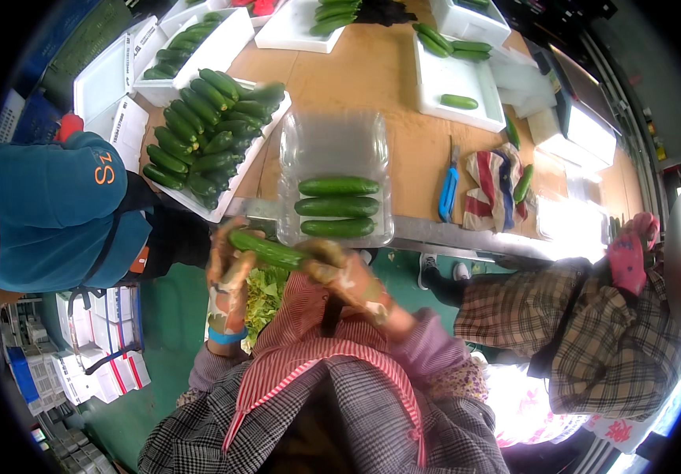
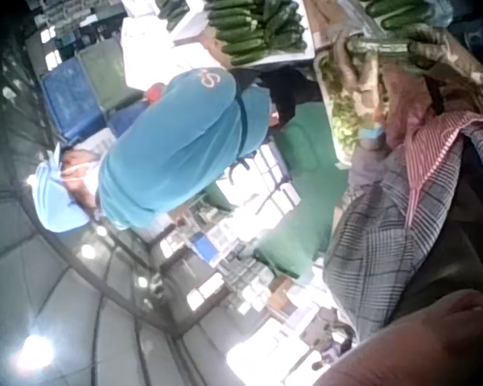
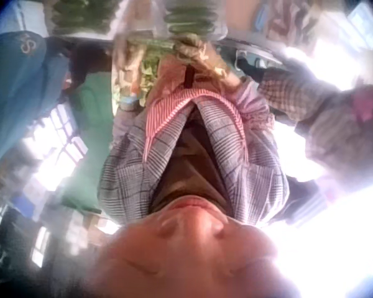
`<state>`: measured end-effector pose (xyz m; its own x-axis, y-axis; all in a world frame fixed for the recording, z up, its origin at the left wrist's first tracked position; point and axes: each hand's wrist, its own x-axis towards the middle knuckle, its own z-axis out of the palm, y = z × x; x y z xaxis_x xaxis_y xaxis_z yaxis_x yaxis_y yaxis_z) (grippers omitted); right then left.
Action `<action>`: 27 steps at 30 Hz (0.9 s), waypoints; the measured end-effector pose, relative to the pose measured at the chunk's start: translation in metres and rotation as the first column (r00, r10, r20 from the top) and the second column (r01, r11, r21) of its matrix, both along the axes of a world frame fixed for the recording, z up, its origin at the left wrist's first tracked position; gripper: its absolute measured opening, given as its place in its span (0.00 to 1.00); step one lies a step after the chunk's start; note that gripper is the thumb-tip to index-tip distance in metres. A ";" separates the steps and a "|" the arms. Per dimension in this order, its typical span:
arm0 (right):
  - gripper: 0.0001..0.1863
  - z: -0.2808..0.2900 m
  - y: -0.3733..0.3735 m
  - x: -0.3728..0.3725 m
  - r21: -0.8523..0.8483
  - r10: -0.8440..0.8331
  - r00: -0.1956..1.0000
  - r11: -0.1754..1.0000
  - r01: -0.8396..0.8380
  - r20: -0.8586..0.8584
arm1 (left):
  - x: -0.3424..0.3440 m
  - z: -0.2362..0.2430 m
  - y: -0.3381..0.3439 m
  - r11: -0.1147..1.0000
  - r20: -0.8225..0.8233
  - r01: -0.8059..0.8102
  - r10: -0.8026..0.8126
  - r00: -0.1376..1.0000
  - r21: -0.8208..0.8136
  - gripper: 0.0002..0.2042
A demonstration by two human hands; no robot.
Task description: The person sorts green vegetables, likely cucumbers or zucchinis, from a pile into white styrofoam trays and plastic wrap. They handle the vegetables by hand, arranging them neatly in the containers while other workers perform similar tasks nearby.
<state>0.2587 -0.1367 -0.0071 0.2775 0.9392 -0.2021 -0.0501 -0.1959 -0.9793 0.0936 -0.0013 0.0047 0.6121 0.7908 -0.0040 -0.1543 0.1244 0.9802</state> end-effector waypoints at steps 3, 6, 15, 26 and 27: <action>0.22 -0.008 -0.015 0.026 0.076 -0.134 0.891 0.991 0.112 0.434 | 0.011 -0.029 0.002 0.947 -0.233 0.214 -0.158 0.960 0.239 0.18; 0.23 -0.013 -0.021 0.046 0.110 -0.221 0.690 0.973 0.203 0.689 | 0.046 -0.034 0.003 0.867 -0.233 0.217 -0.120 0.965 0.449 0.17; 0.26 -0.042 -0.029 0.063 0.075 -0.206 0.500 0.960 0.270 0.841 | 0.062 -0.073 0.006 0.429 -0.374 0.240 0.263 0.889 0.871 0.19; 0.22 -0.050 -0.018 0.068 0.126 -0.267 0.474 0.943 0.307 0.839 | 0.074 -0.072 0.006 0.556 -0.342 0.203 0.159 0.926 0.806 0.14; 0.21 -0.049 -0.019 0.068 0.131 -0.277 0.500 0.942 0.308 0.820 | 0.073 -0.076 0.006 0.620 -0.367 0.202 0.148 0.918 0.758 0.14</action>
<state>0.3266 -0.1553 -0.0563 0.5915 0.7704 0.2381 0.7074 -0.3540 -0.6118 0.1667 0.0045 -0.0714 0.7209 0.5844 0.3726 0.2165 -0.7006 0.6799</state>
